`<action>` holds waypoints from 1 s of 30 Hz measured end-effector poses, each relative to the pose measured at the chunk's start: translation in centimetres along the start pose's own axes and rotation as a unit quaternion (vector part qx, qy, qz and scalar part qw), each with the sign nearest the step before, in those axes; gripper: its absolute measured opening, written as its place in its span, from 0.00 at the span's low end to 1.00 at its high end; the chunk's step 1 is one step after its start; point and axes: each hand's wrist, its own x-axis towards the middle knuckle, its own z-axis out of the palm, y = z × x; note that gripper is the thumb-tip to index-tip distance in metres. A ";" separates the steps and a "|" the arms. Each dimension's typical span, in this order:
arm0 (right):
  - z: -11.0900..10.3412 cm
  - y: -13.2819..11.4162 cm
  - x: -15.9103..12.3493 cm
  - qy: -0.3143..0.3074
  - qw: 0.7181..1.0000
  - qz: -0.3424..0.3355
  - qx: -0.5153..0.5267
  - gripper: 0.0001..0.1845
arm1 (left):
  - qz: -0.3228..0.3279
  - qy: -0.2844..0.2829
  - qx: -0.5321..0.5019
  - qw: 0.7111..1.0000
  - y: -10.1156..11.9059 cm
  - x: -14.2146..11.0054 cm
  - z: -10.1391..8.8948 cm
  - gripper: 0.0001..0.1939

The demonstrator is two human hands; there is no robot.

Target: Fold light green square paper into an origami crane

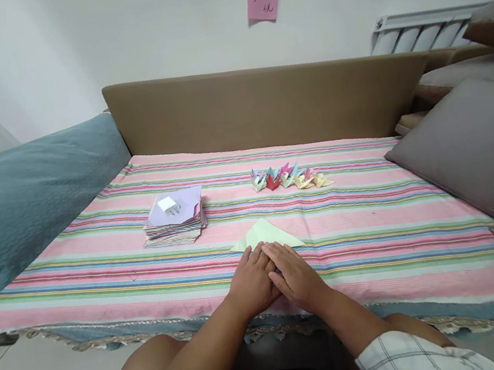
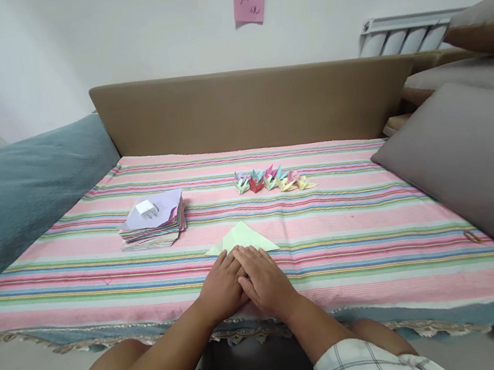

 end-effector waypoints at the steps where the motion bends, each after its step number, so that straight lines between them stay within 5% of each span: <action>1: 0.1 0.1 -0.1 -0.001 1.000 0.010 -0.004 0.29 | 0.001 0.000 -0.003 1.000 0.0 0.0 0.0 0.32; 20: -4.0 2.6 -1.2 0.049 0.965 0.258 -0.022 0.26 | 0.004 -0.020 0.022 1.000 -0.3 0.1 0.3 0.37; 24: -3.8 2.2 -0.8 0.100 0.977 0.179 -0.060 0.20 | 0.004 -0.016 0.018 1.000 -0.2 0.2 0.1 0.36; 27: -2.5 1.5 -0.5 0.052 0.996 0.071 -0.032 0.21 | 0.002 -0.012 0.010 1.000 -0.2 0.2 -0.1 0.35; 30: -1.2 1.4 -0.4 0.003 0.998 0.060 -0.011 0.25 | 0.003 -0.007 -0.002 1.000 -0.2 0.2 -0.3 0.36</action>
